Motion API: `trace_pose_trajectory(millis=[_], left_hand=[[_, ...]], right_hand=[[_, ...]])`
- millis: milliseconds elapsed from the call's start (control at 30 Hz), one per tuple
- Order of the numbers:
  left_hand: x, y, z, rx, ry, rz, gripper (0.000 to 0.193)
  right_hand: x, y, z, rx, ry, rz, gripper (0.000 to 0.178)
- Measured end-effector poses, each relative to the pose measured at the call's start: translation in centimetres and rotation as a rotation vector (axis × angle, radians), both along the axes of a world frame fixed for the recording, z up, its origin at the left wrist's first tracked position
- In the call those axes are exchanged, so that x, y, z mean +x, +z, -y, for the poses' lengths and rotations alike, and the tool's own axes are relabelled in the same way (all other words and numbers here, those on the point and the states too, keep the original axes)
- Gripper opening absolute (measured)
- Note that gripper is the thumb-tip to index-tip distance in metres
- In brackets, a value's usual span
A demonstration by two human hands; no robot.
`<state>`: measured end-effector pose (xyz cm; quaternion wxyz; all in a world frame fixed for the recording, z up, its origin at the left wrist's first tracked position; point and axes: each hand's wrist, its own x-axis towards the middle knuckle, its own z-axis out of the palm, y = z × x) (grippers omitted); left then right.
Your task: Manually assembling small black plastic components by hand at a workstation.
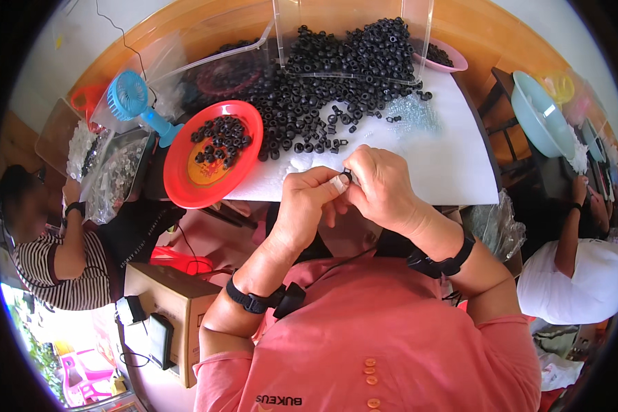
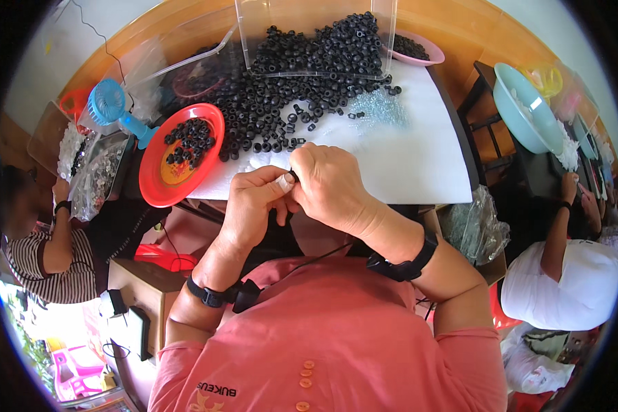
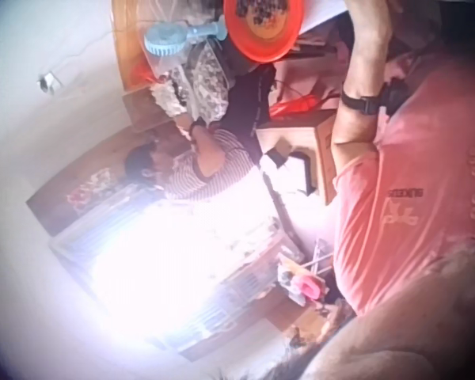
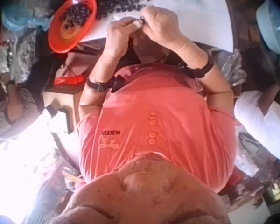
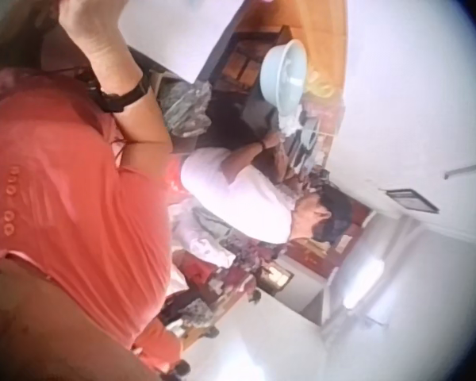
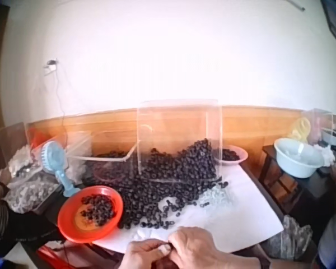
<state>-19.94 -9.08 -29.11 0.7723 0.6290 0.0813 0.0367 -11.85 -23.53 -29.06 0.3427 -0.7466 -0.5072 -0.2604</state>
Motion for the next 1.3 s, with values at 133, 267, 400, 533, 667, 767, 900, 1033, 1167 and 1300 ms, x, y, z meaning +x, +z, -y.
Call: trace_pose_trajectory(millis=[133,267,400,533,667,767,900,1033,1167,1300], left_hand=[[-0.1,0.1,0.4,-0.055,-0.040,-0.034,0.025],[-0.2,-0.1,1.0,-0.099,-0.048,-0.046,0.025],[-0.8,0.2,0.8,-0.073,-0.035,-0.063,0.022],[-1.6,2.1,-1.0,0.204,-0.002,-0.049,0.019],[-1.7,4.8,-5.4,0.459,0.367,0.049,0.020],[-1.3,3.8,-10.9,0.779,0.395,0.113,0.014],[0.2,3.2,-8.7,1.360,0.398,0.294,0.028],[1.5,2.9,-5.7,1.327,0.332,0.431,0.023],[1.7,2.2,-7.7,1.379,0.397,0.397,0.021],[0.8,2.1,-8.5,1.377,0.470,0.361,0.020]], right_hand=[[0.4,1.1,0.7,-0.090,0.071,-0.245,0.027],[-0.4,0.3,1.2,0.007,0.084,-0.265,0.026],[-2.0,-2.0,0.3,0.178,0.017,-0.228,0.026],[-1.9,-0.3,0.1,0.154,0.021,-0.172,0.023],[2.6,1.2,2.9,-0.039,-0.199,0.016,0.015],[4.6,2.8,2.6,-0.299,-0.354,0.075,0.009],[5.8,0.6,1.6,-0.456,-0.276,0.210,0.009],[6.4,0.4,1.6,-0.429,-0.228,0.223,0.010],[6.8,-0.1,1.5,-0.424,-0.195,0.242,0.010],[7.1,-0.6,1.5,-0.387,-0.191,0.247,0.009]])
